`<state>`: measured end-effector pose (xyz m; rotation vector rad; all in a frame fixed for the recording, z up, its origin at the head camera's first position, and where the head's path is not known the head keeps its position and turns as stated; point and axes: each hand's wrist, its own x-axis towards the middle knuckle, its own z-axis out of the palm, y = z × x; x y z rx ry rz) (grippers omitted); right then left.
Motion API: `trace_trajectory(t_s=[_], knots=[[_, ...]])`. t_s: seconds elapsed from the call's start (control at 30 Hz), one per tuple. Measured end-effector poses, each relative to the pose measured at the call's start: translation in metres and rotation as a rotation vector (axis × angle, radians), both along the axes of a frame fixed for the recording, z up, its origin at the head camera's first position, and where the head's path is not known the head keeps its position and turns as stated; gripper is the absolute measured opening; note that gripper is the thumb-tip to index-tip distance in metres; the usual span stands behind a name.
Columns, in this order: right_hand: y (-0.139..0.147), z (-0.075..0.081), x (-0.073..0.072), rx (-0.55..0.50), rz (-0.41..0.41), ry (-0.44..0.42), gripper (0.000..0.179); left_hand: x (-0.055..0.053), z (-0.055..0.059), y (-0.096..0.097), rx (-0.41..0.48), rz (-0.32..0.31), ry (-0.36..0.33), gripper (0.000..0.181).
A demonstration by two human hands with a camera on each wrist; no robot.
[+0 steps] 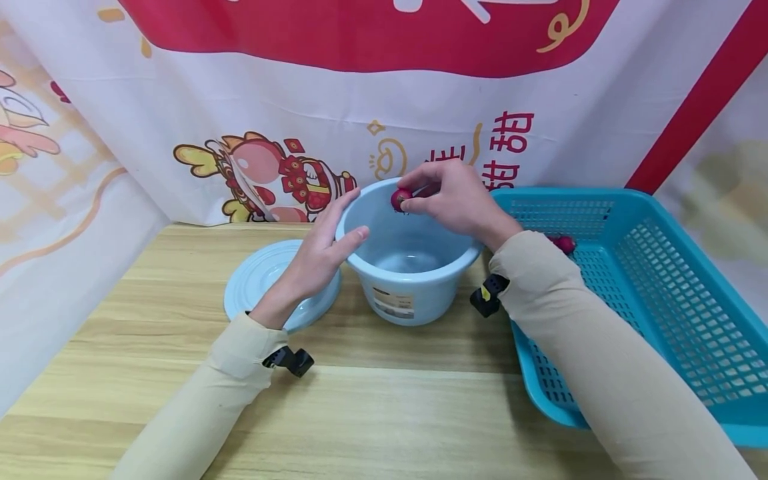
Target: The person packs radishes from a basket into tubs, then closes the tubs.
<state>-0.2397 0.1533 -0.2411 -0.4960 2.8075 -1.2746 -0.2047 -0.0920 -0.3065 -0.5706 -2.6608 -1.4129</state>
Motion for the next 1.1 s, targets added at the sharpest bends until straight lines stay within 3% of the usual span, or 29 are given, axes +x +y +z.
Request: trace_trajectory(t_s=[1.1], knots=[[-0.0013,-0.0003,0.0001,0.058,0.013,0.014,0.040,-0.0014,-0.0004,-0.0004,-0.005,-0.005,0.017,0.079]])
